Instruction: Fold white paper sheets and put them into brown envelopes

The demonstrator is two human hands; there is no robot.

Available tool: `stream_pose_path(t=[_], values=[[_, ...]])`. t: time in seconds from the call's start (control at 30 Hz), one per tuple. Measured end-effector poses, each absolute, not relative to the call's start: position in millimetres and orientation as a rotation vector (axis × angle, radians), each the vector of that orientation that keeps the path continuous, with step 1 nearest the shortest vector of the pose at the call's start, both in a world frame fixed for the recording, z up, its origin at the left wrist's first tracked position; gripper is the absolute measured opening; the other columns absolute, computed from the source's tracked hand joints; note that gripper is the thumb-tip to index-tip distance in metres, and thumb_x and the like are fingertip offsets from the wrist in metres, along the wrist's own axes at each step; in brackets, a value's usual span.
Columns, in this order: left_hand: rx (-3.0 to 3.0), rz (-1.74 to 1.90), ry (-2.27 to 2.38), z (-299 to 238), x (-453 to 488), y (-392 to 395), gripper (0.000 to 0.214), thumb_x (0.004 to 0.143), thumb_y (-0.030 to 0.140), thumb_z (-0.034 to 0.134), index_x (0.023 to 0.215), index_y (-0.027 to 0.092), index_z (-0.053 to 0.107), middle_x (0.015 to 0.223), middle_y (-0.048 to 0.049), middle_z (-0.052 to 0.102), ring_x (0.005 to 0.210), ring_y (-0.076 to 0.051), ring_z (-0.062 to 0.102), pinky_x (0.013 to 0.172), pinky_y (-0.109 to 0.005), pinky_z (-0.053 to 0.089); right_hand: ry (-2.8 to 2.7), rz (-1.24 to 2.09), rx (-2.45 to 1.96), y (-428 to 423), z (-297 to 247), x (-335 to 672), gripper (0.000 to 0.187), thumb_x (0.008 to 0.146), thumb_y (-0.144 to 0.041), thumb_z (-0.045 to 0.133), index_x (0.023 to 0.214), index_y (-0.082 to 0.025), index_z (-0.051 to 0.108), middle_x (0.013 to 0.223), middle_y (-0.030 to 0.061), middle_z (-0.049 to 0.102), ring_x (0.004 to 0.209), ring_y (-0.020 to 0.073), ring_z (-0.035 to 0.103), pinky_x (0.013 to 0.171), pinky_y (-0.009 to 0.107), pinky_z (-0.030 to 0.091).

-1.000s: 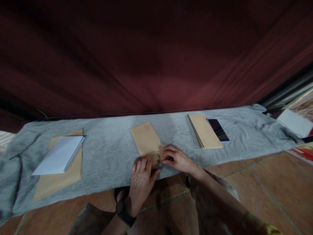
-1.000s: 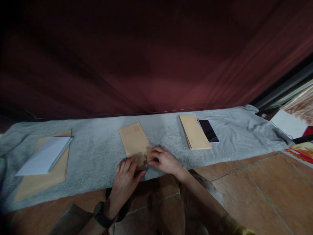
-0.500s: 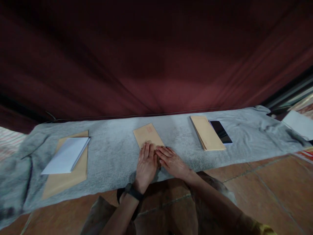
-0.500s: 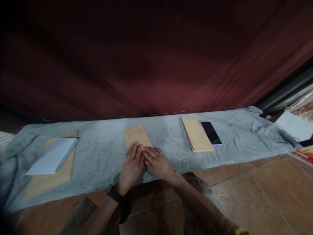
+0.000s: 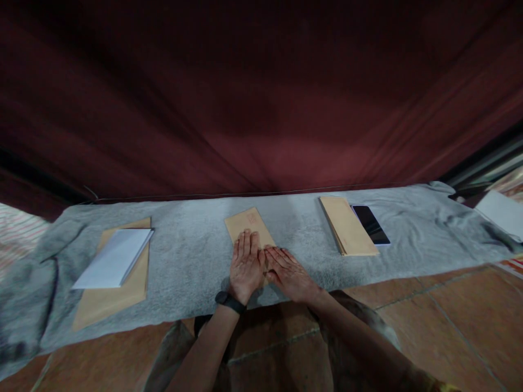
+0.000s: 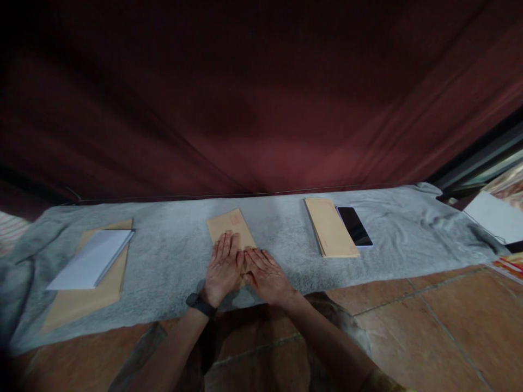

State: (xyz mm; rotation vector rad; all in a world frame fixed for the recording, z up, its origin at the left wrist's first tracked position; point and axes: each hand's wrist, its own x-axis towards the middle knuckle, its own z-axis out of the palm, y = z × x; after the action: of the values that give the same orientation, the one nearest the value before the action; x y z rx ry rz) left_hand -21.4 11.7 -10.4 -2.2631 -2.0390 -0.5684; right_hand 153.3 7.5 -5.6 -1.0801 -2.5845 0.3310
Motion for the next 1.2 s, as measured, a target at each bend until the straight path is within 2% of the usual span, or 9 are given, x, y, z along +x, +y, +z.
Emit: stream_pose_path(t=[0.17,0.5,0.87,1.2], values=[[-2.194,-0.527,-2.104,-5.0,-22.0,20.2,0.061,0.101,0.040,0.037,0.153,0.008,0.038,0.162,-0.0218,0.032,0.153,-0.033,0.026,0.123,-0.052,0.024,-2.599,0.354,-1.073,7.8,-4.7,156.7,0.059,0.103,-0.031,0.046,0.157,-0.012,0.033,0.160,0.0134,0.038,0.150,0.0237,0.032,0.124,0.047,0.029],[-2.197,-0.448,-2.143,2.0,-31.4,27.1,0.061,0.100,0.045,0.037,0.154,0.016,0.039,0.163,-0.0163,0.033,0.152,-0.032,0.027,0.122,-0.054,0.023,-2.613,0.397,-0.995,7.5,-3.5,175.0,0.060,0.101,-0.033,0.051,0.155,-0.012,0.036,0.160,0.0152,0.039,0.149,0.0252,0.034,0.124,0.048,0.030],[-2.339,-0.555,-1.984,-6.1,-27.6,8.3,0.061,0.101,0.039,0.037,0.152,0.007,0.039,0.160,-0.0208,0.037,0.152,-0.031,0.028,0.122,-0.052,0.029,-2.676,0.509,-0.969,7.4,5.9,182.2,0.069,0.098,-0.037,0.055,0.158,-0.012,0.029,0.163,0.0149,0.033,0.152,0.0251,0.028,0.126,0.049,0.025],[-2.333,-0.616,-1.996,-6.7,-30.9,18.2,0.069,0.099,0.047,0.041,0.151,0.002,0.036,0.158,-0.0249,0.038,0.151,-0.034,0.029,0.121,-0.055,0.032,-2.647,0.493,-0.971,7.2,3.9,182.3,0.072,0.096,-0.035,0.059,0.158,-0.015,0.030,0.161,0.0157,0.037,0.150,0.0266,0.033,0.123,0.051,0.029]])
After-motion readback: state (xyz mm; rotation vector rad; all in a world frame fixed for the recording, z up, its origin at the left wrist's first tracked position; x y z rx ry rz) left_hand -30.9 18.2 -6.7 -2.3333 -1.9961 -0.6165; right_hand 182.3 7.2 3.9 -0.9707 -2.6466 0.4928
